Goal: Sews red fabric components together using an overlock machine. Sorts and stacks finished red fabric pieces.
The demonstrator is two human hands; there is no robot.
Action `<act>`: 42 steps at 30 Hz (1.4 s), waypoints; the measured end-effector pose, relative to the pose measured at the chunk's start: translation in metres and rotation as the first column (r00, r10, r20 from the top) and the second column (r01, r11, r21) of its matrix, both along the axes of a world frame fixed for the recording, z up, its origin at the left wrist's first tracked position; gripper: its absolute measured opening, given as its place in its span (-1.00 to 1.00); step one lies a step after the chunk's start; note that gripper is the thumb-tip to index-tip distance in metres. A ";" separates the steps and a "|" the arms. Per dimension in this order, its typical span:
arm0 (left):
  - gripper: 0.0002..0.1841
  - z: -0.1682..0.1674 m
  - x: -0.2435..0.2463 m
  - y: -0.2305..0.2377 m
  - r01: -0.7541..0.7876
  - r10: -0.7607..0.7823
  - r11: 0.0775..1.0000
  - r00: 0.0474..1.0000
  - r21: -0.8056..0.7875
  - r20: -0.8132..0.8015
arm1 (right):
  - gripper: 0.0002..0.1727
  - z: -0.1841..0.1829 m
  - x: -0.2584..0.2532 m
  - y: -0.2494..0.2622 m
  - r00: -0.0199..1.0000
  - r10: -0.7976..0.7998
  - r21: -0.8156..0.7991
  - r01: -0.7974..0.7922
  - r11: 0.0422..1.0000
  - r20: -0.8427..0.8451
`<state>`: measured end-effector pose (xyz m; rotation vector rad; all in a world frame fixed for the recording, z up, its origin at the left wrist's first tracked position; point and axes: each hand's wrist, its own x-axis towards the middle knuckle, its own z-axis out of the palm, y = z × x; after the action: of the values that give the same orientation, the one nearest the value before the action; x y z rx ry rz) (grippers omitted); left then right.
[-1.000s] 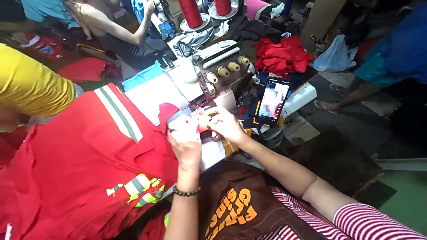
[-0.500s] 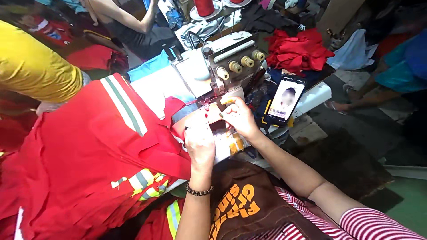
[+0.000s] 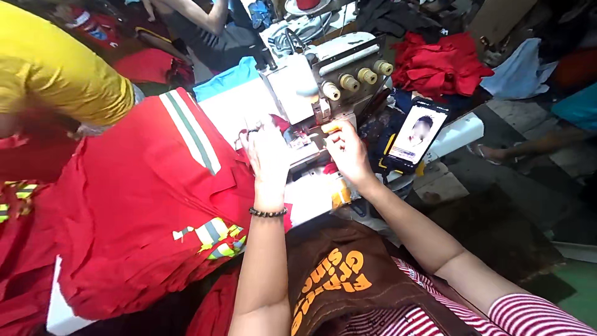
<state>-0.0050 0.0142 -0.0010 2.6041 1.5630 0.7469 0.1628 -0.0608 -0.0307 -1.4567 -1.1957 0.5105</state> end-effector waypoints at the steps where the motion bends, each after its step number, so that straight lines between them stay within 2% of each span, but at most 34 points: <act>1: -0.61 0.003 0.006 0.012 -0.063 0.063 0.998 0.996 0.002 -0.063 | -0.59 -0.003 -0.001 -0.005 0.999 0.001 -0.012 0.000 1.000 0.052; 3: -0.65 0.004 0.019 0.046 -0.202 0.199 0.979 0.969 -0.006 -0.145 | -0.64 -0.009 -0.006 -0.015 0.993 0.017 -0.011 -0.016 1.000 0.114; 5: -0.62 0.012 0.018 0.057 -0.248 0.232 0.965 0.960 -0.086 -0.158 | -0.67 -0.014 -0.012 -0.021 0.987 0.037 0.015 -0.040 0.999 0.156; 7: -0.62 0.017 0.002 0.051 -0.203 0.198 0.965 0.979 -0.163 -0.046 | -0.68 -0.017 -0.015 -0.027 0.978 0.056 0.043 -0.066 0.997 0.201; 9: -0.63 0.012 -0.033 0.024 -0.093 0.107 0.990 0.986 -0.107 0.128 | -0.66 -0.018 -0.012 -0.031 0.971 0.056 0.058 -0.071 0.996 0.231; 10: -0.64 0.006 -0.055 0.011 -0.060 0.066 0.997 0.987 -0.045 0.146 | -0.66 -0.018 -0.009 -0.033 0.971 0.058 0.057 -0.073 0.996 0.232; 11: -0.67 0.002 -0.076 0.004 -0.037 0.038 0.999 0.991 -0.006 0.125 | -0.67 -0.018 -0.006 -0.035 0.972 0.063 0.054 -0.077 0.996 0.225; 15: -0.68 -0.007 -0.129 0.000 -0.108 0.099 0.986 0.992 -0.124 -0.074 | -0.68 -0.016 -0.003 -0.037 0.977 0.097 0.023 -0.103 0.994 0.188; 18: -0.82 -0.020 -0.143 0.005 -0.169 0.166 0.983 0.985 -0.066 -0.056 | -0.70 -0.014 -0.015 -0.034 0.968 0.143 0.074 -0.162 0.984 0.206; 23: -0.81 -0.023 -0.129 0.003 -0.182 0.182 0.982 0.983 -0.046 0.004 | -0.75 -0.009 -0.040 -0.034 0.916 0.308 0.187 -0.360 0.914 0.255; 25: -0.77 -0.012 -0.115 -0.011 -0.164 0.166 0.984 0.986 -0.070 0.026 | -0.64 -0.013 -0.046 -0.033 0.881 0.420 0.161 -0.457 0.875 0.218; 27: -0.77 0.005 -0.096 -0.037 -0.075 0.079 0.991 0.996 -0.115 0.038 | -0.42 -0.016 -0.049 -0.033 0.857 0.492 0.120 -0.510 0.851 0.156; 29: -0.78 0.012 -0.077 -0.067 0.081 -0.080 0.990 0.997 -0.116 0.017 | -0.27 -0.015 -0.053 -0.034 0.838 0.521 0.097 -0.540 0.836 0.163; 31: -0.80 0.013 -0.061 -0.090 0.200 -0.200 0.978 0.980 -0.051 0.001 | -0.32 -0.011 -0.054 -0.034 0.823 0.528 0.107 -0.556 0.824 0.211; 32: -0.81 0.015 -0.056 -0.097 0.227 -0.227 0.973 0.974 -0.031 0.005 | -0.43 -0.009 -0.053 -0.036 0.819 0.533 0.094 -0.560 0.823 0.213; 34: -0.79 0.022 -0.056 -0.104 0.249 -0.245 0.968 0.966 -0.040 0.085 | -0.67 -0.006 -0.044 -0.044 0.803 0.571 0.020 -0.582 0.813 0.169; 38: -0.83 0.027 -0.075 -0.101 0.266 -0.180 0.951 0.890 -0.156 0.419 | -0.73 -0.007 -0.015 -0.060 0.773 0.632 -0.040 -0.634 0.772 -0.059; 40: -0.91 0.023 -0.080 -0.103 0.290 -0.085 0.919 0.806 -0.266 0.586 | -0.78 -0.003 0.001 -0.067 0.747 0.624 0.021 -0.637 0.770 -0.231; 42: -0.96 0.016 -0.081 -0.109 0.328 0.038 0.859 0.725 -0.394 0.687 | -0.84 0.004 0.016 -0.071 0.685 0.668 0.142 -0.660 0.738 -0.291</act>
<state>-0.0864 -0.0948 0.0153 1.7480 1.0966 0.9726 0.1790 -0.1321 -0.0262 -0.8153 -1.4348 1.1857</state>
